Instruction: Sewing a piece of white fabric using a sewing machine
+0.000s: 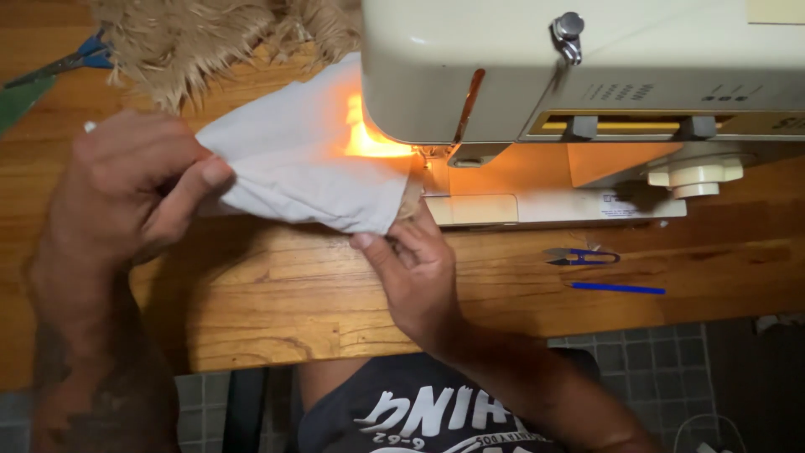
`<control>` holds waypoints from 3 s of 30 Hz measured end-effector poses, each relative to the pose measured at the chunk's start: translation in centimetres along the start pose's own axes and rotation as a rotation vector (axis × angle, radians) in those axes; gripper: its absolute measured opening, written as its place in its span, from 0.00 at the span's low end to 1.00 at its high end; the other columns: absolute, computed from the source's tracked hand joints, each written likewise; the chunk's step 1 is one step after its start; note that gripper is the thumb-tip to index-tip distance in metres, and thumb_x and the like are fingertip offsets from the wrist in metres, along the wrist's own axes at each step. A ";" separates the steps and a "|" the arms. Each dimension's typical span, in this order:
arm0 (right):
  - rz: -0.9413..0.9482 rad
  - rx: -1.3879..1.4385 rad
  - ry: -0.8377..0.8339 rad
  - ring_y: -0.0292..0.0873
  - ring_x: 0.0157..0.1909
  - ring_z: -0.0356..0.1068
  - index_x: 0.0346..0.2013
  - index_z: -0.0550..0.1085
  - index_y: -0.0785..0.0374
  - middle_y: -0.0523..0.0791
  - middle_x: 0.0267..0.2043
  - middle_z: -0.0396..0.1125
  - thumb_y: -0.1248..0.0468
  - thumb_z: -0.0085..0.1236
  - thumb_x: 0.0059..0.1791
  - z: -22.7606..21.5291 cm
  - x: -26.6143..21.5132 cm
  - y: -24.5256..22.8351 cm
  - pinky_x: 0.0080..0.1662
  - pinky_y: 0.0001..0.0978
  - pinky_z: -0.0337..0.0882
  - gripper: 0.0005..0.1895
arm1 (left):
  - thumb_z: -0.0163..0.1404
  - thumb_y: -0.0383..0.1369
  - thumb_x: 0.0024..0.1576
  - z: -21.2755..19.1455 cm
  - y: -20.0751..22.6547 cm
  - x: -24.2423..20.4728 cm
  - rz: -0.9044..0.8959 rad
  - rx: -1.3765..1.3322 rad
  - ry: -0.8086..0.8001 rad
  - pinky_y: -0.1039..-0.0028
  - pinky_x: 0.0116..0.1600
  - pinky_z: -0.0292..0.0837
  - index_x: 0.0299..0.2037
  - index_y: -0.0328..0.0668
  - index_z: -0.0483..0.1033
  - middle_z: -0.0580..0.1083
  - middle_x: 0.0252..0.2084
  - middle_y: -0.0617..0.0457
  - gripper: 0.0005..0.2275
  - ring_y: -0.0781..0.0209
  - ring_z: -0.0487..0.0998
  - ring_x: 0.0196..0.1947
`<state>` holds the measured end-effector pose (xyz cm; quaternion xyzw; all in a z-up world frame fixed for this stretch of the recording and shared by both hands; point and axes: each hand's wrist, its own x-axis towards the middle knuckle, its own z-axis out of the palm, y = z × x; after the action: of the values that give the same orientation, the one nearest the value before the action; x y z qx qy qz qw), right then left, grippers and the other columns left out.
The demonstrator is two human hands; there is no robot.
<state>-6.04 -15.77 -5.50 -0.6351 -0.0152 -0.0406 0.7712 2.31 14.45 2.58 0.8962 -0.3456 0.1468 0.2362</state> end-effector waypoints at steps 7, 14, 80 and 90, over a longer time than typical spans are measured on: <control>0.010 -0.040 -0.212 0.39 0.30 0.71 0.46 0.81 0.69 0.47 0.29 0.74 0.66 0.59 0.64 -0.8 0.3 -0.7 0.39 0.30 0.72 0.08 | 0.66 0.52 0.60 0.8 -0.8 -3.2 0.029 0.074 0.009 0.54 0.49 0.64 0.47 0.35 0.86 0.81 0.40 0.45 0.23 0.44 0.78 0.40; 0.448 0.646 -0.222 0.28 0.11 0.44 0.63 0.73 0.74 0.38 0.17 0.56 0.69 0.55 0.64 -2.8 0.7 -1.1 0.24 0.27 0.44 0.13 | 0.68 0.32 0.69 -1.6 0.0 -6.3 -0.087 0.423 -0.053 0.48 0.64 0.64 0.56 0.58 0.89 0.84 0.53 0.58 0.08 0.44 0.82 0.54; 0.432 -0.021 0.227 0.41 0.18 0.65 0.44 0.84 0.74 0.49 0.18 0.69 0.67 0.68 0.53 -8.3 -1.6 2.6 0.26 0.34 0.65 0.11 | 0.64 0.30 0.72 16.2 20.1 0.3 -0.321 0.063 0.372 0.57 0.40 0.60 0.58 0.43 0.86 0.79 0.42 0.53 0.08 0.48 0.74 0.37; 0.522 0.125 0.202 0.38 0.33 0.73 0.44 0.86 0.71 0.47 0.34 0.80 0.74 0.62 0.48 -8.4 -2.5 3.6 0.37 0.30 0.72 0.12 | 0.64 0.30 0.72 16.3 19.8 0.1 -0.290 0.066 0.333 0.54 0.43 0.62 0.63 0.46 0.83 0.78 0.45 0.50 0.11 0.44 0.75 0.40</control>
<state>-8.47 -23.19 -10.78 -0.5616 0.2234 0.0972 0.7907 -9.58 -7.02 -4.73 0.9071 -0.1645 0.2684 0.2793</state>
